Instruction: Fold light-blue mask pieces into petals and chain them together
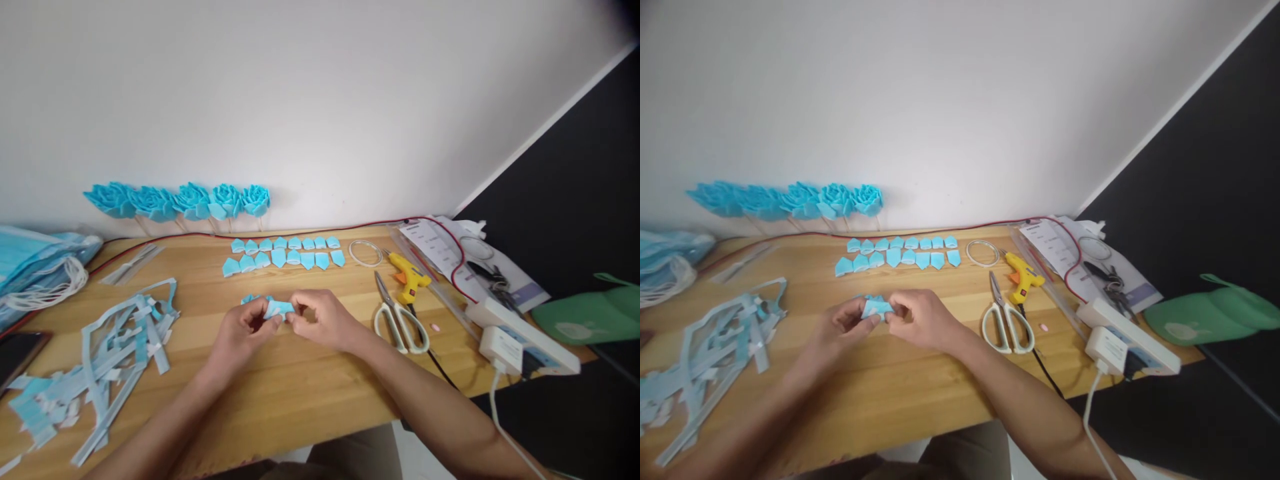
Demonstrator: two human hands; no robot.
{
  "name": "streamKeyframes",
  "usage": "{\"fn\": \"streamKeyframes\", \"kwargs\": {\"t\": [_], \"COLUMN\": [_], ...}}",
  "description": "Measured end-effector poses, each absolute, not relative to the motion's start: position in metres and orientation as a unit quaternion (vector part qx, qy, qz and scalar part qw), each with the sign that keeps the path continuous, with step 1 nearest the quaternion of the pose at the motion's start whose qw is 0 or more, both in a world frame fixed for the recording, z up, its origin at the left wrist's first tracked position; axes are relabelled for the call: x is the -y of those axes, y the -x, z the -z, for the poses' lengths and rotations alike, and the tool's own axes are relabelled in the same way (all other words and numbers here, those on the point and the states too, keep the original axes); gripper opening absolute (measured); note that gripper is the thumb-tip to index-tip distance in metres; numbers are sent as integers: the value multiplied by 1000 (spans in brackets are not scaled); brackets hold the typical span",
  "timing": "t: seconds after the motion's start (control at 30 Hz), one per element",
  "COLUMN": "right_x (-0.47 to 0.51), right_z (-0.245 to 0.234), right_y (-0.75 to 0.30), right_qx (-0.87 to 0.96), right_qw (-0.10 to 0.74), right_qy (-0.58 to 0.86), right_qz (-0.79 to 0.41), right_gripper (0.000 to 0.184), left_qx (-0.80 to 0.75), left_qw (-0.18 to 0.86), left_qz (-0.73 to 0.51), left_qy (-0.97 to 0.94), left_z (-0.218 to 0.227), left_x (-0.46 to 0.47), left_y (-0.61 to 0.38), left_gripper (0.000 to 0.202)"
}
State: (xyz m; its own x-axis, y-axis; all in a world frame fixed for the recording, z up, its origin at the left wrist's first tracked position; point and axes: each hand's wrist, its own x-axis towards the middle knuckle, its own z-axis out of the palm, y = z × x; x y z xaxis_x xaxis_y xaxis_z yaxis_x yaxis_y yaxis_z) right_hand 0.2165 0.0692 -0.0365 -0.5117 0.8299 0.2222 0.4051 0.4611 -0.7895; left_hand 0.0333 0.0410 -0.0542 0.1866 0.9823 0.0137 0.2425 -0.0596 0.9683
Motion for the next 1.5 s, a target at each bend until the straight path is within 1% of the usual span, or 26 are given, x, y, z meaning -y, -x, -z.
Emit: {"fn": "streamKeyframes", "kwargs": {"t": [0.2,0.37,0.53,0.8,0.9,1.0,1.13,1.33,1.5], "right_x": [-70,-69,-70,-71,-72,-73,-72,-74,-75], "right_z": [39,41,39,34,35,35,34,35,36], "right_y": [-218,-218,-219,-221,-220,-219,-219,-221,-222], "right_qx": [828,843,853,834,826,823,801,754,745], "right_qw": [289,305,304,278,286,294,298,275,280], "right_qy": [376,369,353,367,386,390,394,385,381], "right_qz": [-298,-246,-236,-304,-296,-291,-338,-456,-470], "right_gripper": [14,17,16,14,18,19,17,14,19], "left_qx": [-504,-512,-513,-510,-507,-494,-471,-461,-474], "left_qw": [447,433,441,440,445,483,540,558,556], "left_qz": [-403,-396,-378,-388,-385,-390,-405,-421,-421], "left_qy": [-620,-627,-632,-630,-630,-609,-568,-547,-538], "left_z": [59,59,52,50,51,48,44,42,42], "left_x": [-41,-42,-42,-44,-44,-44,-45,-45,-45], "left_y": [-34,-34,-36,-37,-37,-38,-37,-34,-35], "left_gripper": [24,27,28,25,24,26,26,25,24]}}
